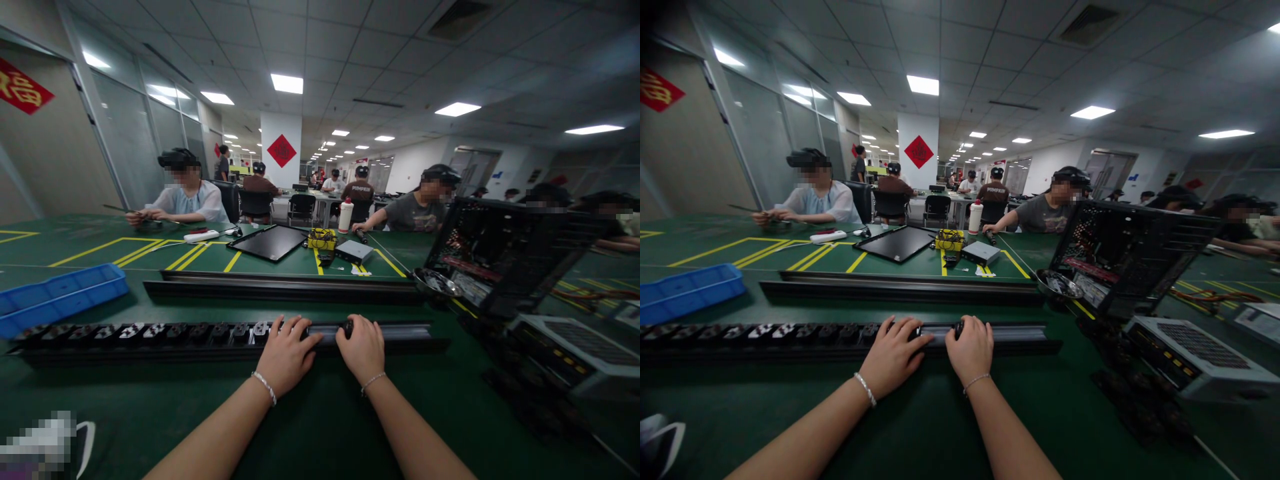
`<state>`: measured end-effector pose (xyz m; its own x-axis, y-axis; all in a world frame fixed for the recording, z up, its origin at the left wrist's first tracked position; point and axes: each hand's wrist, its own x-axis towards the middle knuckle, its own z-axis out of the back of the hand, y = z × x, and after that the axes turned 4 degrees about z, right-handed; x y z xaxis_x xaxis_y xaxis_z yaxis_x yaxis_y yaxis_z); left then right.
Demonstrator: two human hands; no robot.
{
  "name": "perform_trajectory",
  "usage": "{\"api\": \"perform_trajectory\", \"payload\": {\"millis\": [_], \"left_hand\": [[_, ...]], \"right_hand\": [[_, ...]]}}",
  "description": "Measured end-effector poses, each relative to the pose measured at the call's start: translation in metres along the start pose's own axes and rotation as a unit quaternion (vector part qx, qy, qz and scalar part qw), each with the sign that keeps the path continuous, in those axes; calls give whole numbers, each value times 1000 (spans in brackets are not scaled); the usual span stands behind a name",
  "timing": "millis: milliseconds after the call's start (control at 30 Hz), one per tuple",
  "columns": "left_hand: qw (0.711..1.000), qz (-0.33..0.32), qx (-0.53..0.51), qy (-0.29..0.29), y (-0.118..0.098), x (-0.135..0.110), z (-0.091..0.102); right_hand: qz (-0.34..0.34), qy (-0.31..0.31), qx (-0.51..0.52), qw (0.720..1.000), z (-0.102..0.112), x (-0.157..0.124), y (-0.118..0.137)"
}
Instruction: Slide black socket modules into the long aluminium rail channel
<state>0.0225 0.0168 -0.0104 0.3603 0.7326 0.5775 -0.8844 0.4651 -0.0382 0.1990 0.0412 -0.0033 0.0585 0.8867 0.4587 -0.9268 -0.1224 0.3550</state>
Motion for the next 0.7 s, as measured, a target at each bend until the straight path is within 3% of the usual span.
{"api": "perform_trajectory", "payload": {"millis": [700], "left_hand": [[1000, 8, -5, 18, 0, 0, 1]], "right_hand": [[3, -27, 20, 999, -5, -1, -2]]}}
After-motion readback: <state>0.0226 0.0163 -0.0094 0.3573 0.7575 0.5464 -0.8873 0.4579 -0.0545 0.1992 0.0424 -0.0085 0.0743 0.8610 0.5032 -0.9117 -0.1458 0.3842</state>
